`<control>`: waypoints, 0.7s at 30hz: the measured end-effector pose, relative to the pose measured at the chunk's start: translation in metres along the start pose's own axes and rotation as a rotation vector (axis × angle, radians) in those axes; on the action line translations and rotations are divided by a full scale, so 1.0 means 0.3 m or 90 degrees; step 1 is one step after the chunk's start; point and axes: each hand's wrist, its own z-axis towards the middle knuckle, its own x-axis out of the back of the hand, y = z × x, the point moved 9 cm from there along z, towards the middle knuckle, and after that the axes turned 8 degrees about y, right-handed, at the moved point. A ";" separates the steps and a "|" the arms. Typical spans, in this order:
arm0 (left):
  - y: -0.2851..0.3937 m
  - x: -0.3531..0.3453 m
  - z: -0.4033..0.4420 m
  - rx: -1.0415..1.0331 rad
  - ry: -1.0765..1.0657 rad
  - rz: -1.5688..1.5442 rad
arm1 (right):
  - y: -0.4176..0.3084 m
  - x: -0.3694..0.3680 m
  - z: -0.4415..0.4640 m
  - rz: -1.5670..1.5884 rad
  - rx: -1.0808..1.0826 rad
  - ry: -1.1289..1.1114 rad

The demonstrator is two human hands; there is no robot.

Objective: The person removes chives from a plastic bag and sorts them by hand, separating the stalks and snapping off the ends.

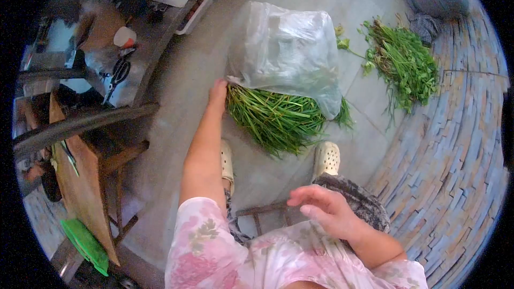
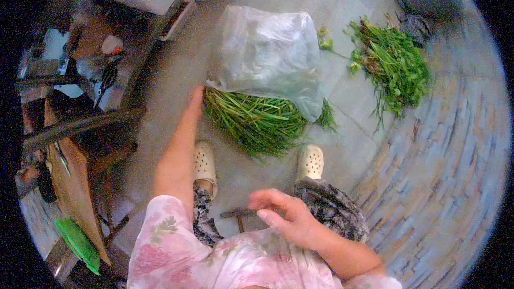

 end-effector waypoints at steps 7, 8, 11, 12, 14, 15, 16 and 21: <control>0.402 -0.057 -0.126 -0.572 -0.051 0.249 | -0.027 -0.008 -0.003 -0.043 0.051 -0.014; 0.354 -0.135 -0.124 -0.545 -0.188 0.233 | -0.027 -0.008 -0.001 -0.046 0.053 -0.014; 0.322 -0.180 -0.075 -0.346 -0.273 0.296 | -0.021 0.000 0.002 -0.056 0.058 -0.014; 0.313 -0.182 -0.054 -0.304 -0.266 0.264 | -0.018 0.001 0.002 -0.058 0.058 -0.013; 0.297 -0.089 0.020 -0.181 -0.095 0.009 | -0.015 0.001 -0.001 -0.059 0.056 -0.011; 0.266 -0.037 0.041 -0.117 -0.009 -0.116 | -0.015 0.000 -0.005 -0.057 0.055 -0.010; 0.208 0.024 0.046 -0.034 0.111 -0.216 | -0.016 0.000 -0.007 -0.055 0.055 -0.009; -0.146 0.124 -0.165 0.247 0.446 -0.382 | -0.018 0.006 0.009 -0.126 0.069 -0.009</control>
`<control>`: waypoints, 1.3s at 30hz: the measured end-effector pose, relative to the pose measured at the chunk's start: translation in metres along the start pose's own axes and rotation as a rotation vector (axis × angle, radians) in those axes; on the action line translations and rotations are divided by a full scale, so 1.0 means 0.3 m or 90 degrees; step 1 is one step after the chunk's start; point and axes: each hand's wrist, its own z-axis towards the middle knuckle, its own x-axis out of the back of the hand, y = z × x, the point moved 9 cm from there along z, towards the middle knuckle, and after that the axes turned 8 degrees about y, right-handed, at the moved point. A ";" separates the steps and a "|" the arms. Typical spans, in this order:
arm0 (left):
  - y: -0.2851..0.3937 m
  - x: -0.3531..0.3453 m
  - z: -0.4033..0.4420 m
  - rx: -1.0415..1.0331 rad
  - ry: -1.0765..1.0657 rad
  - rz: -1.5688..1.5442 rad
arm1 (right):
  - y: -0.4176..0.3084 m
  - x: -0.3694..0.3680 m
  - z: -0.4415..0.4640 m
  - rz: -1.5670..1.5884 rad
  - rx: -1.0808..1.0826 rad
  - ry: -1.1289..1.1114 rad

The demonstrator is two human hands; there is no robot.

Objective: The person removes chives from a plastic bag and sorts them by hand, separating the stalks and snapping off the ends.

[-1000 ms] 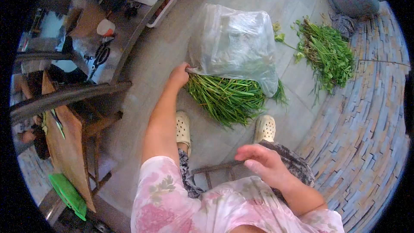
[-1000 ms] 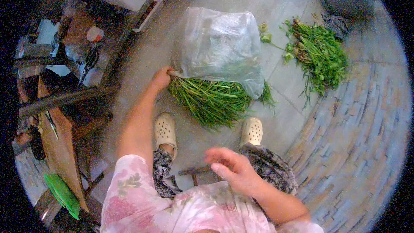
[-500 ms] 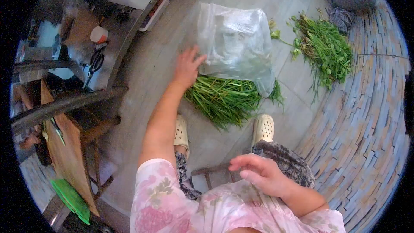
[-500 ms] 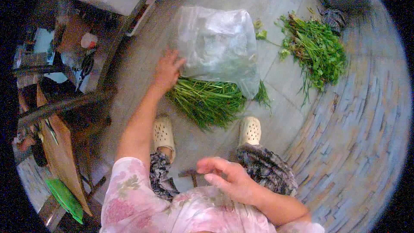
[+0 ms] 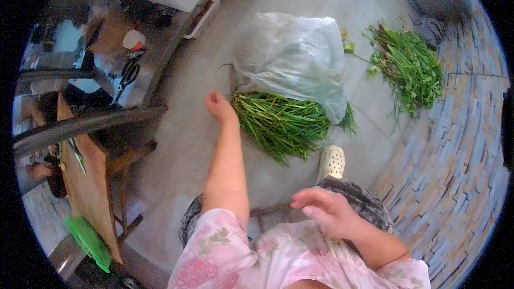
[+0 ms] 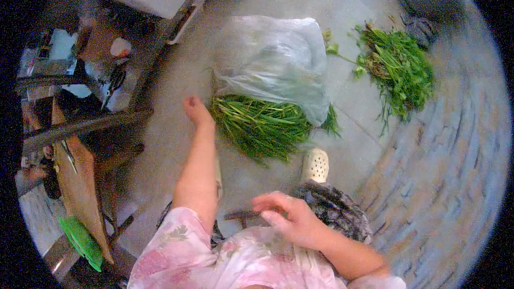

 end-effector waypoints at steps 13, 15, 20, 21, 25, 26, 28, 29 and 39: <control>-0.138 0.166 -0.435 0.074 -0.093 0.095 | 0.242 0.130 0.683 -0.605 0.195 0.289; -0.120 0.163 -0.412 0.095 -0.091 0.068 | 0.253 0.113 0.742 -0.666 0.190 0.349; -0.096 0.131 -0.387 0.109 -0.121 0.070 | 0.300 0.078 0.831 -0.782 0.142 0.349; -0.095 0.123 -0.379 0.078 -0.127 0.100 | 0.266 0.043 0.829 -0.770 0.197 0.332; -0.139 0.111 -0.363 0.072 -0.150 0.094 | 0.115 -0.067 0.802 -0.698 0.435 0.301; -0.156 0.113 -0.361 0.094 -0.157 0.096 | 0.096 -0.075 0.814 -0.683 0.466 0.318; -0.189 0.101 -0.360 0.110 -0.166 0.073 | 0.088 -0.083 0.856 -0.676 0.463 0.333; -0.198 0.101 -0.351 0.106 -0.164 0.052 | 0.107 -0.095 0.886 -0.715 0.420 0.336; -0.258 0.092 -0.377 0.305 -0.198 -0.149 | 0.229 -0.059 0.940 -0.735 0.218 0.277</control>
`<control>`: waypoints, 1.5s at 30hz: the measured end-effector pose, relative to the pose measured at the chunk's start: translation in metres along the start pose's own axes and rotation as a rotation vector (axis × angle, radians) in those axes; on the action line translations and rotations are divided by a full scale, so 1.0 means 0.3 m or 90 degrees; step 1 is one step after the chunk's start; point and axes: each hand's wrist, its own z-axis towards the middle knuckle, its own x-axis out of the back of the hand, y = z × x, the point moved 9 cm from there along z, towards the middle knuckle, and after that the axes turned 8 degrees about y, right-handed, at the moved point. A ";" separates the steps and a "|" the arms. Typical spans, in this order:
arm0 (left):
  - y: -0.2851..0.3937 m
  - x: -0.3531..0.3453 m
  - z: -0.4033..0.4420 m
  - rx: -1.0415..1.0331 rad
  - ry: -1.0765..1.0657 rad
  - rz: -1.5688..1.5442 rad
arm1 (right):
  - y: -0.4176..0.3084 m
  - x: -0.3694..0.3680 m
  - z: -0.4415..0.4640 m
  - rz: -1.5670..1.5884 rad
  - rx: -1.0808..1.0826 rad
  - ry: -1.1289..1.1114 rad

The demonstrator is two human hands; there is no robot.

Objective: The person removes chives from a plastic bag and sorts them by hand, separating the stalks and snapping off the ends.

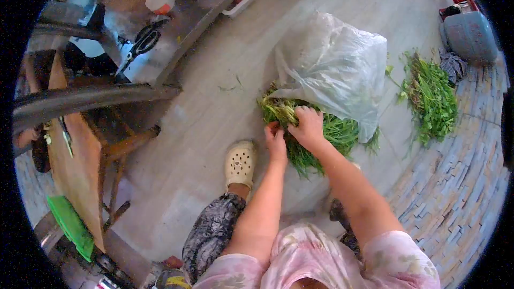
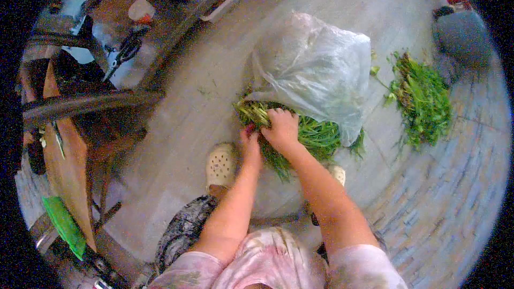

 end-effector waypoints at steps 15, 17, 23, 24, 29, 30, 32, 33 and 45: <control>0.415 -0.177 -0.164 -0.360 -0.067 0.178 | 0.260 0.318 -0.136 0.364 -0.120 0.259; 0.377 -0.254 -0.185 -0.424 -0.139 0.226 | 0.271 0.320 -0.134 0.368 -0.112 0.267; 0.204 -0.336 -0.262 -0.262 -0.260 0.216 | 0.248 0.260 -0.139 0.475 -0.172 0.235; 0.174 -0.340 -0.268 -0.237 -0.261 0.169 | 0.238 0.254 -0.141 0.457 -0.154 0.251; 0.134 -0.382 -0.289 -0.235 -0.397 0.171 | 0.283 0.247 -0.109 0.410 -0.234 0.285; 0.129 -0.372 -0.265 -0.225 -0.374 0.197 | 0.308 0.241 -0.103 0.397 -0.254 0.284; 0.113 -0.357 -0.223 -0.199 -0.331 0.244 | 0.359 0.232 -0.110 0.364 -0.295 0.282; 0.131 -0.338 -0.192 -0.223 -0.289 0.255 | 0.344 0.279 -0.117 0.436 -0.289 0.315; 0.040 -0.254 -0.018 -0.165 -0.312 0.342 | 0.494 1.022 -0.418 0.778 -0.271 0.636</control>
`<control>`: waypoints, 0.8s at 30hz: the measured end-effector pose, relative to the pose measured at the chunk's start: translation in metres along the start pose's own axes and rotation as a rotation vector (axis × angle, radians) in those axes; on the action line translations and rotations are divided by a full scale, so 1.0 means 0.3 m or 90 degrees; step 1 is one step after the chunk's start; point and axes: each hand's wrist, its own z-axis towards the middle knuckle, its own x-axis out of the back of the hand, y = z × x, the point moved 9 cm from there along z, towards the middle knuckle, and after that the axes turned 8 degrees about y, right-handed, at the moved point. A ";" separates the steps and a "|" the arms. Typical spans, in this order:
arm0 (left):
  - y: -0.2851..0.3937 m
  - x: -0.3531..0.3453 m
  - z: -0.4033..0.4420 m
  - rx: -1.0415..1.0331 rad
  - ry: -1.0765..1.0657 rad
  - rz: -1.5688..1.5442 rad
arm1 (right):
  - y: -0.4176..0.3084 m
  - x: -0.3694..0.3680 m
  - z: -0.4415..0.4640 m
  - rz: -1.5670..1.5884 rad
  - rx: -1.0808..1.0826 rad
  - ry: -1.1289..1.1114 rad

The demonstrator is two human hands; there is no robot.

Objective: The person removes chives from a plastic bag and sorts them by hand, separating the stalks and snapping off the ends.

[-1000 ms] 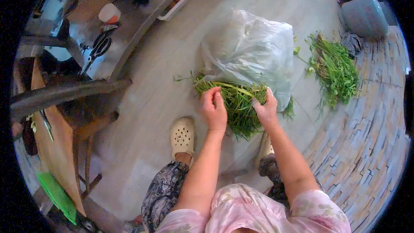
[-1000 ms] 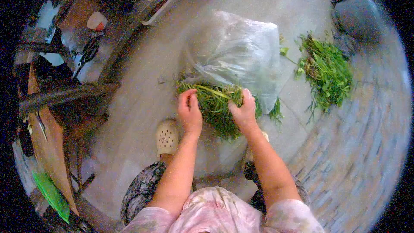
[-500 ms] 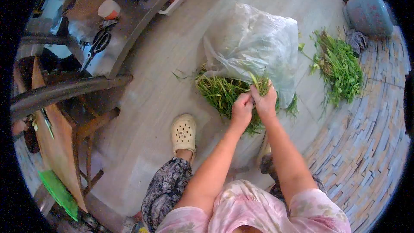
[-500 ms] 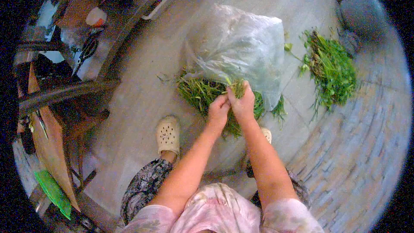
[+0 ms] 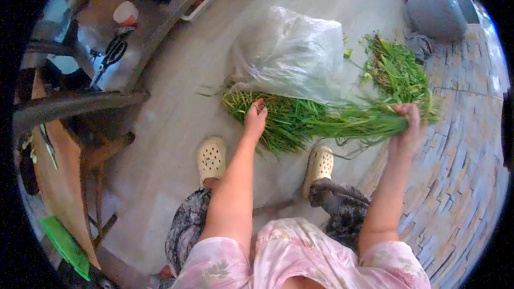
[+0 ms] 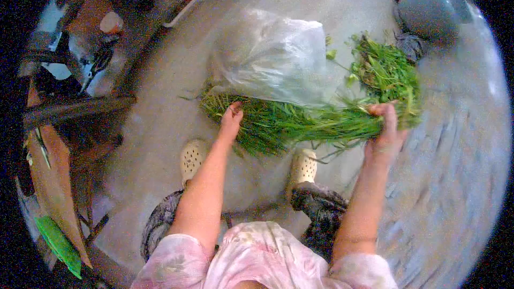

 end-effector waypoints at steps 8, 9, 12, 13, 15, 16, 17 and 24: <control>0.539 0.208 -0.178 -0.207 0.177 0.200 | -0.424 0.105 -0.168 0.232 -0.063 -0.171; 0.729 0.197 -0.295 -0.277 0.154 0.188 | -0.421 0.111 -0.196 0.226 -0.099 -0.165; 1.020 0.026 -0.637 -0.420 -0.158 0.050 | -0.304 0.105 -0.222 0.132 -0.199 -0.156; 1.022 -0.051 -0.743 -0.422 -0.265 0.045 | -0.245 0.094 -0.231 0.110 -0.246 -0.163; 0.946 -0.172 -0.904 -0.278 -0.512 -0.093 | -0.133 0.049 -0.272 0.089 -0.371 -0.242; 0.888 -0.201 -0.945 -0.227 -0.512 -0.148 | -0.061 0.040 -0.271 0.074 -0.409 -0.233; 0.822 -0.226 -0.982 -0.174 -0.511 -0.205 | 0.015 0.037 -0.283 0.056 -0.449 -0.224; 0.093 -0.378 -1.172 0.692 -0.349 -0.528 | 0.529 0.176 -0.670 -0.400 -0.534 -0.441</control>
